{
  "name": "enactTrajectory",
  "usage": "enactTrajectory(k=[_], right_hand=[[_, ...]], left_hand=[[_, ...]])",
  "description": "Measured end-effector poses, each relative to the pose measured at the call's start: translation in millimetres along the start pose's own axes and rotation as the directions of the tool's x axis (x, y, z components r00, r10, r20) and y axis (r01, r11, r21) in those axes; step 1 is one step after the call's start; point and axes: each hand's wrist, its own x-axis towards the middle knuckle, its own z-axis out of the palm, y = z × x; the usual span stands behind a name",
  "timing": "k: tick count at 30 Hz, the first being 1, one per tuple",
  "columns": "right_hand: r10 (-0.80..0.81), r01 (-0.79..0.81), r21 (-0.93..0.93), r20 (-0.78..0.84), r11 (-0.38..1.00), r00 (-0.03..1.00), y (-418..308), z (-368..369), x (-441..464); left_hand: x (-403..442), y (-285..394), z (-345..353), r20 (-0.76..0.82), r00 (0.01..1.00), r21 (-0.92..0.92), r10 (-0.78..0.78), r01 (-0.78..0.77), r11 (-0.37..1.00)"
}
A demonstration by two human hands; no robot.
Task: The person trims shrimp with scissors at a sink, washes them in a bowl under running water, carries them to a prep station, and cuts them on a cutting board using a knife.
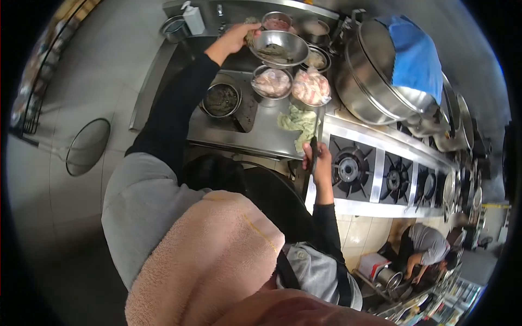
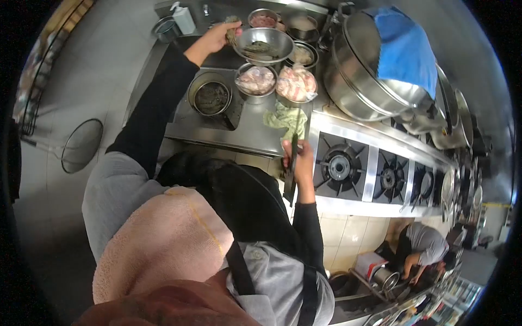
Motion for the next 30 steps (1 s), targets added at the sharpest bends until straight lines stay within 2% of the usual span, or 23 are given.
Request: enactTrajectory(k=[2,5,7,8,9,13,19,25,28,30], right_hand=[[0.025,-0.023,-0.018,0.133,1.000,0.991,-17.3,23.9,19.6],[-0.035,-0.020,0.128,0.413,0.992,0.910,-37.2,59.7,44.1],[-0.096,-0.058,0.249,0.563,0.967,0.821,-52.1,84.9,53.7],[-0.072,-0.089,0.241,0.588,0.967,0.806,-61.5,95.4,52.9],[-0.062,-0.114,0.249,0.602,0.962,0.796,-71.7,105.6,51.2],[0.017,-0.190,0.209,0.630,0.959,0.776,-82.1,126.1,52.8],[0.048,-0.191,0.172,0.611,0.966,0.791,-81.4,118.4,46.7],[0.045,-0.206,0.224,0.567,0.953,0.823,-83.9,109.7,39.3],[0.028,-0.138,0.152,0.568,0.979,0.823,-80.1,102.2,41.9],[0.018,-0.159,0.200,0.568,0.967,0.823,-77.7,98.7,40.5]], left_hand=[[-43.8,3.4,-9.8,0.046,0.983,-0.386,-0.178,0.182,0.904],[-76.6,-16.5,-17.5,0.147,0.984,-0.383,-0.103,0.153,0.911],[-104.8,-14.5,1.7,0.056,0.990,-0.411,-0.128,0.139,0.901],[-113.3,-15.7,5.1,0.013,0.990,-0.423,-0.141,0.134,0.896],[-105.9,-29.2,-4.1,0.118,0.987,-0.410,-0.109,0.149,0.900],[-133.3,-19.5,12.3,0.090,0.994,-0.457,-0.069,0.103,0.884],[-144.5,-8.1,29.4,0.028,0.999,-0.457,-0.021,0.032,0.889],[-143.0,-12.2,42.5,0.100,0.995,-0.414,-0.008,0.049,0.909],[-138.8,-15.3,49.3,0.106,0.993,-0.412,-0.053,0.092,0.907],[-138.7,-13.8,52.5,0.094,0.995,-0.371,-0.040,0.072,0.926]])
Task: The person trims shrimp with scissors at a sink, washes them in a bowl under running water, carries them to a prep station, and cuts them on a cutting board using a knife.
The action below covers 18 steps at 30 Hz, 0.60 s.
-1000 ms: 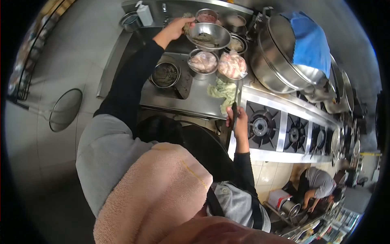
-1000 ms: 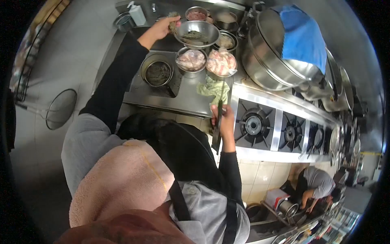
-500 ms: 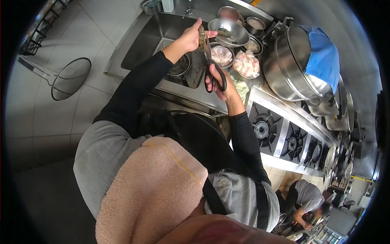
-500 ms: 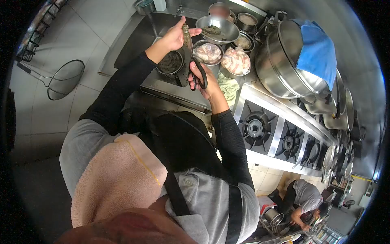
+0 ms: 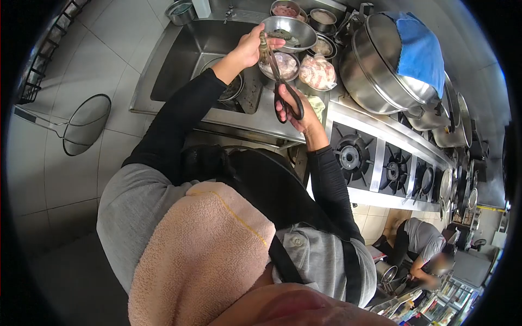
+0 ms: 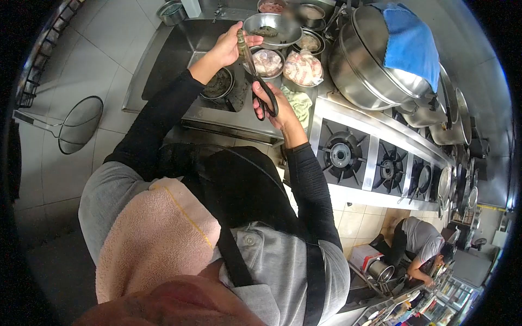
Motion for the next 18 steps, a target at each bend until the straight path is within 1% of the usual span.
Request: enactTrajectory(k=[1,4,7,10,13,16,17,18], right_hand=[[-0.005,0.005,0.026,0.003,1.000,1.000,-0.4,0.2,-1.5],[0.017,-0.016,0.029,-0.017,0.999,1.000,-2.9,1.8,-6.3],[0.010,-0.007,0.058,-0.062,0.998,0.998,-1.4,2.9,-5.5],[-0.068,0.069,0.014,-0.087,0.998,0.994,5.9,-0.5,-2.6],[-0.131,0.130,-0.019,-0.086,0.991,0.988,12.5,-5.1,2.0],[-0.241,0.235,-0.090,-0.061,0.968,0.969,29.0,-11.7,15.4],[-0.246,0.243,-0.042,-0.070,0.969,0.967,31.7,-9.5,17.5],[-0.258,0.259,0.004,-0.060,0.966,0.964,33.9,-8.0,19.6]], left_hand=[[0.6,0.3,1.3,-0.003,1.000,0.023,0.010,-0.010,1.000],[5.0,-3.6,2.5,0.064,0.997,0.027,0.032,-0.034,0.999],[4.1,-5.2,7.0,0.100,0.994,0.104,0.050,-0.060,0.993],[0.5,-2.5,10.8,0.076,0.991,0.195,0.110,-0.123,0.973],[-0.8,-0.9,13.7,0.033,0.993,0.194,0.111,-0.116,0.974],[6.2,-3.3,17.1,-0.130,0.991,0.007,0.002,-0.001,1.000],[5.2,-5.6,19.9,-0.165,0.986,-0.025,-0.008,0.004,1.000],[4.4,-7.7,22.5,-0.203,0.979,-0.016,-0.014,0.011,1.000]])
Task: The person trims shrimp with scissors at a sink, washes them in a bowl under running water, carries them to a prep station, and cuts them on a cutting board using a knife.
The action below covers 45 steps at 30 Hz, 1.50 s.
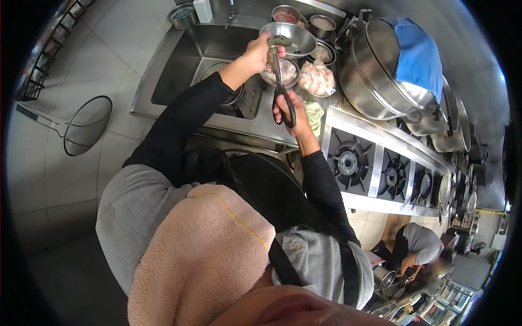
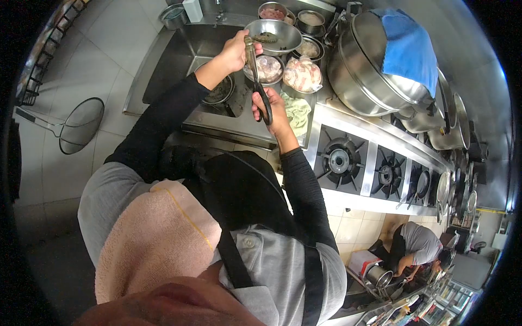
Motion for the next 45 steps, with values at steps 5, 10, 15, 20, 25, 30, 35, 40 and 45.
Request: enactTrajectory(k=[5,10,15,20,25,30,35,40,45], right_hand=[[-0.015,0.013,0.072,0.030,0.997,0.999,-7.1,6.6,5.3],[0.034,-0.028,-0.116,0.044,0.993,0.998,-13.5,-4.0,5.0],[-0.035,0.040,-0.135,0.039,0.990,0.999,-19.3,-4.9,13.2],[0.044,-0.039,-0.116,0.042,0.992,0.998,-22.3,-6.8,9.2],[-0.024,0.028,-0.055,0.078,0.998,0.997,-29.3,-0.8,14.1],[0.076,-0.071,-0.170,0.025,0.983,0.997,-29.0,-4.4,9.0],[0.072,-0.068,-0.150,0.022,0.986,0.997,-32.5,9.7,4.0],[0.114,-0.108,-0.235,0.012,0.966,0.993,-23.7,-0.2,3.0],[0.112,-0.107,-0.159,0.022,0.981,0.994,-22.2,6.5,-0.4]], left_hand=[[-5.1,-1.8,0.1,-0.038,0.999,0.013,-0.004,0.005,1.000],[-9.6,0.9,1.7,-0.066,0.998,0.005,0.018,-0.017,1.000],[-19.8,-5.4,9.4,-0.056,0.998,-0.012,0.028,-0.029,1.000],[-19.7,-1.9,12.9,0.010,0.995,-0.050,0.097,-0.097,0.994],[-7.7,-15.1,5.8,0.062,0.961,0.079,0.268,-0.273,0.959],[-8.4,-14.5,0.0,0.136,0.941,0.049,0.309,-0.318,0.947],[-10.9,-23.1,-0.7,0.098,0.946,0.070,0.309,-0.316,0.946],[-18.2,-25.4,-7.5,0.172,0.914,0.153,0.367,-0.393,0.907],[-3.4,-47.3,-23.0,0.162,0.902,0.222,0.401,-0.429,0.876]])
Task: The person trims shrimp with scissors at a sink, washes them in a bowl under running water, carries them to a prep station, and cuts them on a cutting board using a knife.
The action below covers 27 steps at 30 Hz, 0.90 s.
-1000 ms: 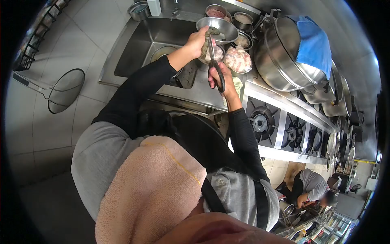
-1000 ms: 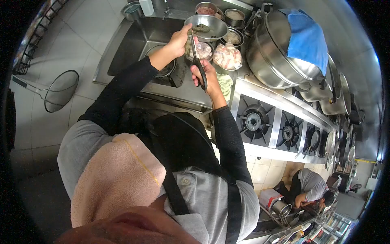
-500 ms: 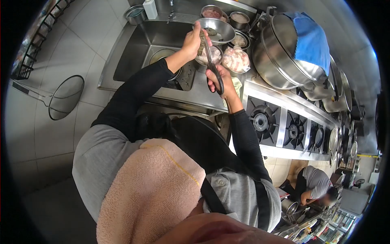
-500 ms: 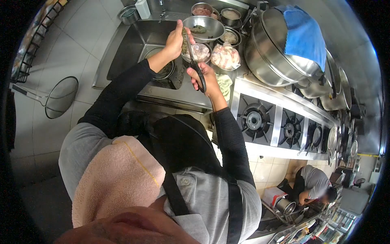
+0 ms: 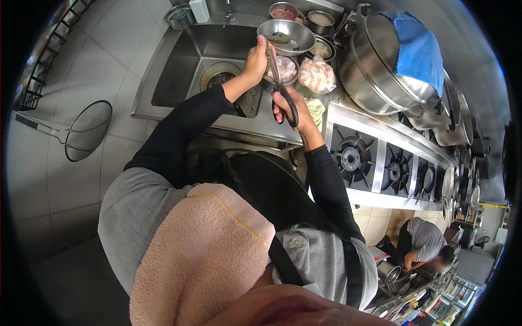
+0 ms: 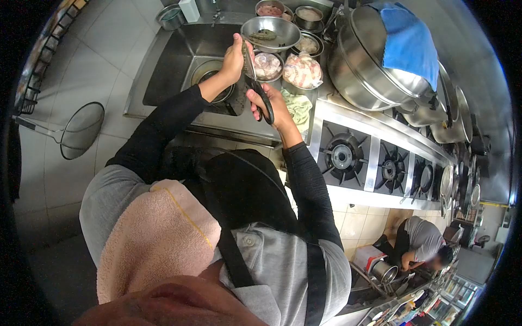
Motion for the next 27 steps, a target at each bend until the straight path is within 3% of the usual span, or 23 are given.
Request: enactTrajectory(k=[4,7,8,12,18,19,23,25,27], right_hand=[[0.004,-0.004,-0.076,-0.004,0.997,1.000,5.7,0.7,-5.2],[-0.040,0.040,0.095,0.002,0.995,0.999,10.0,4.4,-7.7],[-0.059,0.060,0.163,-0.015,0.985,0.998,10.4,6.7,-4.9],[-0.017,0.017,-0.006,-0.044,1.000,0.999,4.2,6.9,-8.3],[-0.024,0.023,0.201,0.005,0.979,1.000,5.0,8.4,-13.1],[-0.014,0.013,0.248,0.003,0.969,1.000,-0.8,11.2,-14.4],[0.002,-0.004,0.110,0.020,0.994,1.000,2.0,4.3,-14.7],[-0.008,0.004,0.171,0.024,0.985,1.000,0.5,5.0,-18.3],[-0.001,0.002,0.248,-0.004,0.969,1.000,-7.2,11.4,-23.6]], left_hand=[[-6.2,6.1,-4.2,0.077,0.997,0.050,0.008,-0.012,0.999],[-11.8,6.1,2.5,0.059,0.990,0.195,0.131,-0.140,0.971],[-15.3,5.8,2.4,0.052,0.994,0.188,0.097,-0.105,0.977],[-20.7,12.6,4.6,0.097,0.994,0.179,0.053,-0.070,0.981],[-31.8,8.9,2.7,0.214,0.977,0.203,0.010,-0.055,0.978],[-30.9,9.9,2.7,0.200,0.979,0.224,0.046,-0.091,0.970],[-25.7,17.1,4.0,0.224,0.962,0.269,0.158,-0.217,0.938],[-32.0,21.0,6.8,0.228,0.966,0.246,0.126,-0.182,0.952],[-32.8,17.8,6.4,0.244,0.952,0.271,0.187,-0.252,0.929]])
